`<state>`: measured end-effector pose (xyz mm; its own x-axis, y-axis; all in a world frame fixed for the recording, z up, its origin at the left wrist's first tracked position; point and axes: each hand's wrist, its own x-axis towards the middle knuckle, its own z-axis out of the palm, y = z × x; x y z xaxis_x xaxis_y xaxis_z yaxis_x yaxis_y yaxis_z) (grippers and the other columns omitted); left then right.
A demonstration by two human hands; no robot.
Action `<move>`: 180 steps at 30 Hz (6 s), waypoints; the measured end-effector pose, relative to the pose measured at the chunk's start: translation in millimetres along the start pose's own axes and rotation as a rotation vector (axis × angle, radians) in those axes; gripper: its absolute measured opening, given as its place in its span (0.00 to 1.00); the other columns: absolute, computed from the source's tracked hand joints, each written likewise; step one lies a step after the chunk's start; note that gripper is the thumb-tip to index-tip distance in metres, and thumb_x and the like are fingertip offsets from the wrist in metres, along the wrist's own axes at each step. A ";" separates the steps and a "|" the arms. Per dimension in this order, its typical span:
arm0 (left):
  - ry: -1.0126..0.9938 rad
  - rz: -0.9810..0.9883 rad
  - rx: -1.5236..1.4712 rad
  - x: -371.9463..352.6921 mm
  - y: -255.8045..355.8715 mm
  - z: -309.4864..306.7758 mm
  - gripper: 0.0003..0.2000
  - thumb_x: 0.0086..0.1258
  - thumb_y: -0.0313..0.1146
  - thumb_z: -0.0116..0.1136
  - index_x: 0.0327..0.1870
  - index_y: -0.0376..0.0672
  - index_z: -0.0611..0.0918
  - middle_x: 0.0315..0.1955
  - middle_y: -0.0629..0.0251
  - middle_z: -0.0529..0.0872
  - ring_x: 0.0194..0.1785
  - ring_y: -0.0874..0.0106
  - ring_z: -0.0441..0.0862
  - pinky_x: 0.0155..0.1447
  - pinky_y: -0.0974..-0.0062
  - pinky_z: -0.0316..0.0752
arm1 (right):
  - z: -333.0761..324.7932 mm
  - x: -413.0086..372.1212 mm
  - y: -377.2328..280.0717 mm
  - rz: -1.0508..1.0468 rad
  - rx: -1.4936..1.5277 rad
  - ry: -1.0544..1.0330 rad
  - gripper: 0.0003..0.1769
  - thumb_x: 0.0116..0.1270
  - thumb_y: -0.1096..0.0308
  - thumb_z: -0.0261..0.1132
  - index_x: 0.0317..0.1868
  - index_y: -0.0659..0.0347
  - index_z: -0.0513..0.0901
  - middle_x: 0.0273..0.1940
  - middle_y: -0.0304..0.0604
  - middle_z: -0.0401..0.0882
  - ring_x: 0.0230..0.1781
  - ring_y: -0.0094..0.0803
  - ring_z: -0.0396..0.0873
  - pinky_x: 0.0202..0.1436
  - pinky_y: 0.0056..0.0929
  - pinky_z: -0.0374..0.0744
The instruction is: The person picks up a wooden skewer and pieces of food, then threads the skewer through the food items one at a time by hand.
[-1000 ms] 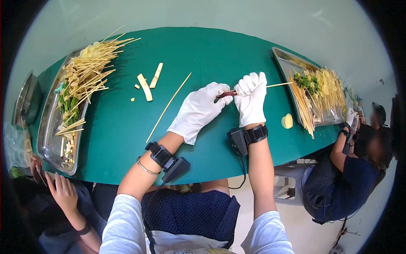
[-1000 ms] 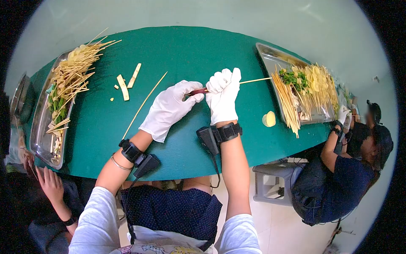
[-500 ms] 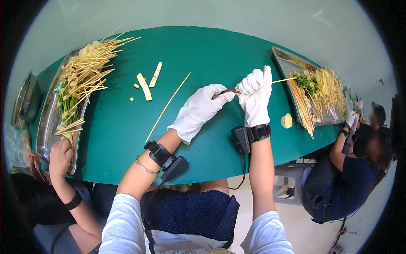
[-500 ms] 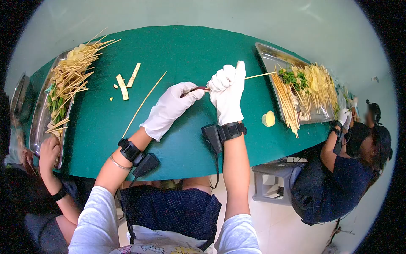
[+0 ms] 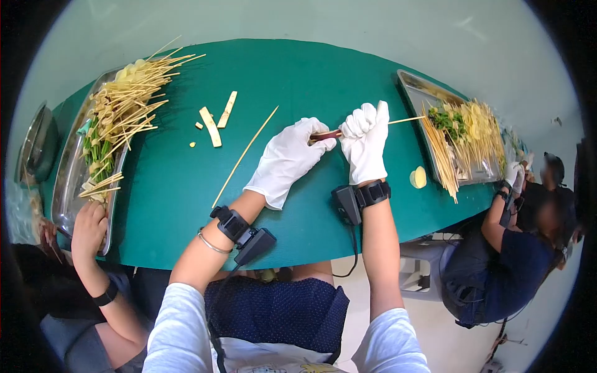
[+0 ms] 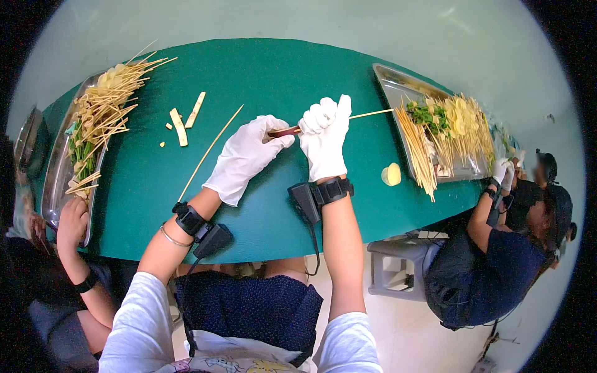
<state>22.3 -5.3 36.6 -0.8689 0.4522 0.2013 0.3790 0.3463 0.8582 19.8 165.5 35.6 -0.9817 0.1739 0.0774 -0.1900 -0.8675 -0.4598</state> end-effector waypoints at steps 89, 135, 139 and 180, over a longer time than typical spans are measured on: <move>-0.254 -0.082 -0.656 3.6 -17.1 12.5 0.13 0.72 0.41 0.55 0.41 0.39 0.82 0.28 0.73 0.76 0.33 0.83 0.70 0.37 0.82 0.66 | 8.9 -7.7 -25.1 -0.116 -0.091 -0.035 0.30 0.76 0.45 0.46 0.16 0.48 0.57 0.12 0.28 0.48 0.11 0.21 0.45 0.17 0.25 0.48; 0.041 0.130 -0.126 0.3 -4.7 5.3 0.12 0.66 0.38 0.63 0.44 0.39 0.83 0.34 0.66 0.83 0.37 0.71 0.81 0.43 0.77 0.74 | -14.6 1.6 -31.2 -0.151 -0.010 0.021 0.26 0.77 0.54 0.47 0.18 0.48 0.58 0.13 0.28 0.48 0.11 0.20 0.46 0.15 0.23 0.50; -0.122 -0.025 -0.518 10.5 -19.1 13.9 0.12 0.69 0.39 0.59 0.41 0.36 0.83 0.25 0.71 0.78 0.29 0.80 0.73 0.34 0.82 0.67 | -1.0 -2.3 -31.3 -0.127 0.043 -0.070 0.27 0.77 0.52 0.48 0.16 0.48 0.57 0.12 0.28 0.47 0.10 0.20 0.44 0.15 0.23 0.49; 0.266 0.228 -0.528 23.8 -37.0 29.4 0.21 0.58 0.17 0.65 0.54 0.42 0.78 0.41 0.70 0.78 0.44 0.79 0.78 0.52 0.81 0.75 | 1.8 -1.3 -11.5 -0.123 0.014 -0.032 0.21 0.75 0.56 0.52 0.22 0.52 0.62 0.20 0.33 0.55 0.20 0.24 0.56 0.24 0.24 0.60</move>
<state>-3.0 16.8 -4.2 -0.8599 0.2232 0.4592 0.4150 -0.2181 0.8833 23.2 174.4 42.3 -0.9509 0.2647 0.1603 -0.3087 -0.8471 -0.4326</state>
